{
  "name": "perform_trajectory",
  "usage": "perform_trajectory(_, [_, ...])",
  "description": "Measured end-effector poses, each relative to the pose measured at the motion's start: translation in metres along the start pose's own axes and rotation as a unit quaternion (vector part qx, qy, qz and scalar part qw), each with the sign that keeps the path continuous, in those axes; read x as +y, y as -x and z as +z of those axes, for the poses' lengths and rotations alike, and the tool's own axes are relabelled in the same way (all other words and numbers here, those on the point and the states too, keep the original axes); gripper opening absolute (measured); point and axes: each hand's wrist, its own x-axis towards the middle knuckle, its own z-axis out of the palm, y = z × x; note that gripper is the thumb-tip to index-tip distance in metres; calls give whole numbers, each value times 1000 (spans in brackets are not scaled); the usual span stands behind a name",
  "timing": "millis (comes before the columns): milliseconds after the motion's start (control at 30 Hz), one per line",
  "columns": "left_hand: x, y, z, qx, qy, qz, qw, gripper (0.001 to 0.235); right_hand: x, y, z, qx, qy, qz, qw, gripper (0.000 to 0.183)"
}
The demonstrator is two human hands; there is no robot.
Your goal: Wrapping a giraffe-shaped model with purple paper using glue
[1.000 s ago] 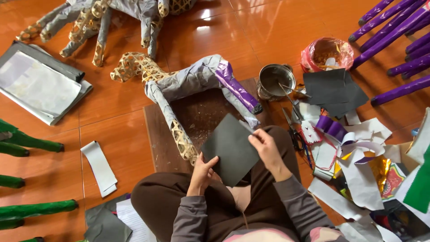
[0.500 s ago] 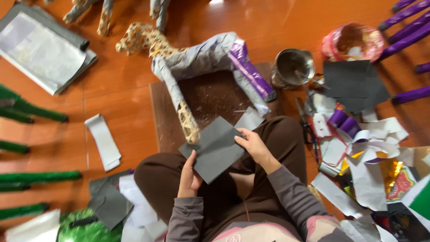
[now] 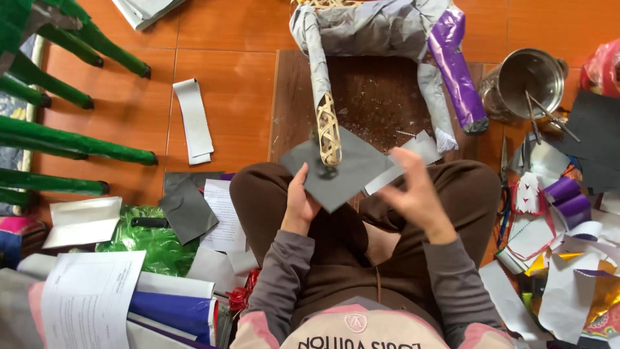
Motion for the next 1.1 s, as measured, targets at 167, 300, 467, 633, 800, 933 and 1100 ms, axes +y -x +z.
perform_trajectory(167, [16, -18, 15, -37, 16, -2, 999, 47, -5, -14, 64, -27, 199, -233, 952, 60])
perform_trajectory(300, [17, 12, 28, -68, 32, -36, 997, 71, 1, -48, 89, 53, 125, -206, 969, 13])
perform_trajectory(467, [-1, 6, 17, -151, -10, 48, 987, 49, 4, -75, 89, 56, 88, -108, 989, 9])
perform_trajectory(633, [-8, 12, 48, -47, -231, 140, 962, 70, 13, -89, 94, 59, 136, -77, 986, 9])
perform_trajectory(800, [-11, 9, 39, -23, -253, 158, 954, 68, 15, -92, 100, 43, 115, -48, 991, 11])
perform_trajectory(933, [-10, -6, 29, -43, -235, 160, 958, 52, 8, -90, 99, 20, 81, -20, 996, 11])
perform_trajectory(1100, [-2, 7, 48, -65, -243, 184, 950, 46, -3, -86, 97, -21, 7, 91, 996, 11])
